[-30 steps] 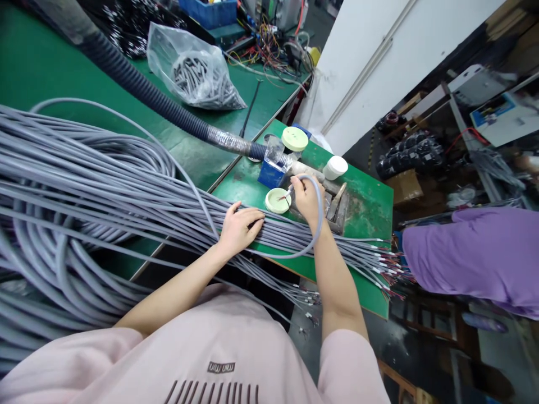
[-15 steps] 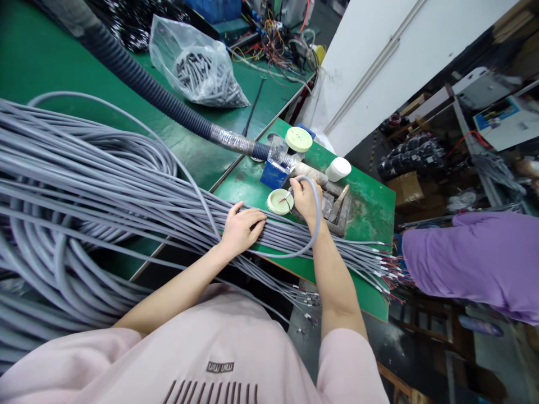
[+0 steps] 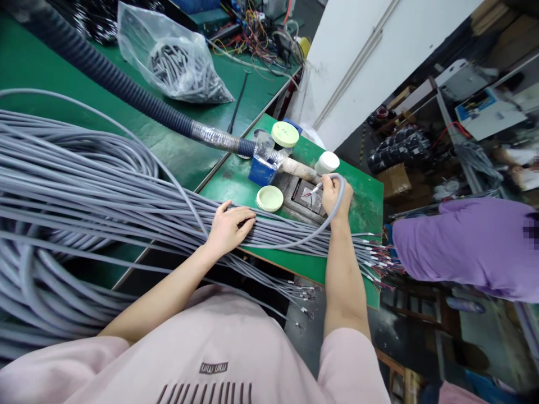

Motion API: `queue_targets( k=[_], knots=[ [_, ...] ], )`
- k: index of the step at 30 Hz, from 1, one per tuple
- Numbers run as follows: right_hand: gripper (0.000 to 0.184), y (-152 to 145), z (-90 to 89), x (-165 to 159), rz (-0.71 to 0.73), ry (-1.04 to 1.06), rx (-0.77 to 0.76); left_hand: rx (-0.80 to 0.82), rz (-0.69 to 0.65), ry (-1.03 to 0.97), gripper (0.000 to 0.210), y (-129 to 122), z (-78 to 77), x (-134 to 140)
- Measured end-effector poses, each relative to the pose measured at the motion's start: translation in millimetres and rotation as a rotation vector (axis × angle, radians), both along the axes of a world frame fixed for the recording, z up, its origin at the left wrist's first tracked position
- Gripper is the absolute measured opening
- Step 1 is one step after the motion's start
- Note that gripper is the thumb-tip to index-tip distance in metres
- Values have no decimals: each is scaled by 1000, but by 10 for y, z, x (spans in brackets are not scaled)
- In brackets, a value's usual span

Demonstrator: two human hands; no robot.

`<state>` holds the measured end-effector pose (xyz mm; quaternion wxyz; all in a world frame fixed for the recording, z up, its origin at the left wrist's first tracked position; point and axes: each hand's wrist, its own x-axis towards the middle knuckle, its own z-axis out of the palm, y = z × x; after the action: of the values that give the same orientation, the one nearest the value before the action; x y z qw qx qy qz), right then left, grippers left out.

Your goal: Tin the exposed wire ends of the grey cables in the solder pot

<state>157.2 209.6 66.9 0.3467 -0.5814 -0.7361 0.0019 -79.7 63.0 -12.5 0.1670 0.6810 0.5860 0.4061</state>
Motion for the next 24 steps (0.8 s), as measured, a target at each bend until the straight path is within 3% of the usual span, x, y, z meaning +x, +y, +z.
queue_targets(
  k=[10, 24],
  knots=[
    [33, 239, -241, 219, -80, -76, -15, 9, 6, 12, 19, 1, -13, 3],
    [30, 335, -402, 244, -126, -141, -80, 23, 16, 3, 19, 17, -36, 8]
  ],
)
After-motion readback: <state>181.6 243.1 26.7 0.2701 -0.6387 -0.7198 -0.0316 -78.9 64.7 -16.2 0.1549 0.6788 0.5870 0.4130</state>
